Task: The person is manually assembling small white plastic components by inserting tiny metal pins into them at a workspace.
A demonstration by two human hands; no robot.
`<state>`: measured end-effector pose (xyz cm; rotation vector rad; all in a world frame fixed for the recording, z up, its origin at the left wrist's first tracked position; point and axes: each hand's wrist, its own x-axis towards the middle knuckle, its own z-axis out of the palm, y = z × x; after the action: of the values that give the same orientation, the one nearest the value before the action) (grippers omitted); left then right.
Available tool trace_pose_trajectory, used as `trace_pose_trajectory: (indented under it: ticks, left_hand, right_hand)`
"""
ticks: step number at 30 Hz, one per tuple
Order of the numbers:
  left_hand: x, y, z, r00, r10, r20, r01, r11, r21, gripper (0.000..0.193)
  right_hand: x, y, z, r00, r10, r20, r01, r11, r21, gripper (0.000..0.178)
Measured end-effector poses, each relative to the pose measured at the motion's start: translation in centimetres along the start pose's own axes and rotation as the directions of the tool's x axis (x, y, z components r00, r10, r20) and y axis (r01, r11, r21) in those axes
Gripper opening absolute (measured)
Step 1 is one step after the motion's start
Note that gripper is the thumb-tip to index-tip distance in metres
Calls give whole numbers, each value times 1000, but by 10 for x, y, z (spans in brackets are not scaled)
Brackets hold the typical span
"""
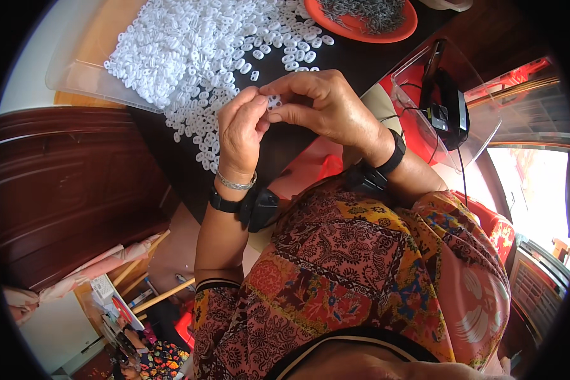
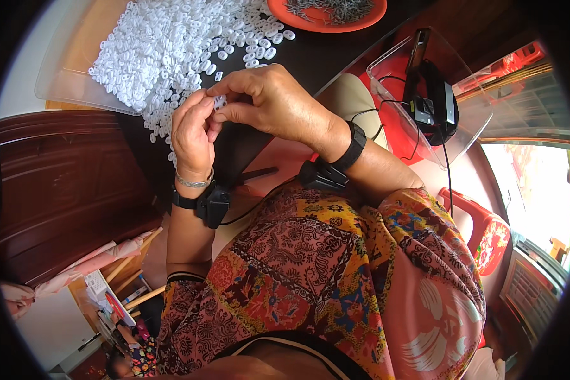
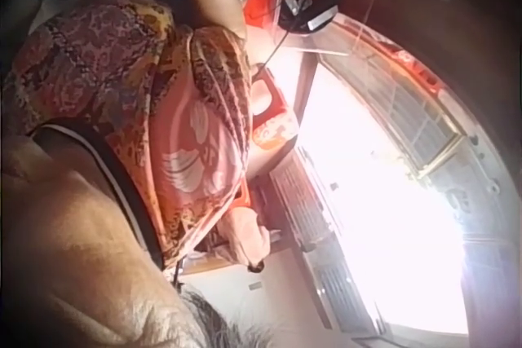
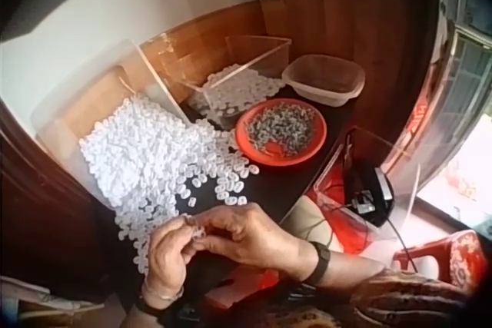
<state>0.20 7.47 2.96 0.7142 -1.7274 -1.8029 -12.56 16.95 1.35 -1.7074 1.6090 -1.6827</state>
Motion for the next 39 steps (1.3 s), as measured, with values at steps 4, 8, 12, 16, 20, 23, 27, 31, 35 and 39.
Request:
trace_pose_trajectory:
  ticks: [4, 8, 12, 16, 20, 23, 27, 31, 35, 39]
  left_hand:
    - [3, -4, -1, 997, -77, -15, 76, 996, -52, 24]
    - [5, -13, -5, 1000, 3, 31, -1, 998, -63, 17]
    - [3, -39, -15, 948, 316, 45, -318, 945, 74, 6]
    - [0, -45, -12, 934, 355, 27, -356, 930, 89, 9]
    - [0, -24, -4, 993, 118, 18, -116, 990, -83, 16]
    - [0, -15, 2, 998, 65, 15, -64, 996, -62, 23]
    - [1, -9, 3, 997, -24, 74, 30, 997, -70, 26]
    - [10, -22, 0, 981, 194, 29, -195, 980, 41, 22]
    - [13, -13, -3, 989, 149, -27, -150, 988, -37, 25]
    - [25, -18, -15, 971, 170, -166, -184, 981, -68, 24]
  right_hand:
    - [-2, 5, 5, 998, -20, -60, 21, 999, 30, 27]
    - [0, 4, 2, 999, 31, -37, -28, 997, 75, 24]
    - [-1, 1, 1, 999, 33, -26, -28, 987, 159, 21]
    - [-3, 5, 0, 999, -18, -34, 24, 986, 165, 22]
    - [-3, 3, 3, 998, -40, -43, 44, 994, 100, 19]
    - [-2, 1, 2, 1000, -3, -24, 6, 990, 141, 17]
    - [0, -1, 0, 999, 26, -19, -22, 982, 188, 17]
    - [10, -5, -7, 986, 162, 37, -165, 981, 100, 19]
    - [51, -14, -40, 996, -37, 83, 58, 962, -266, 17]
    - [141, -20, -87, 951, -275, -138, 137, 781, -609, 40]
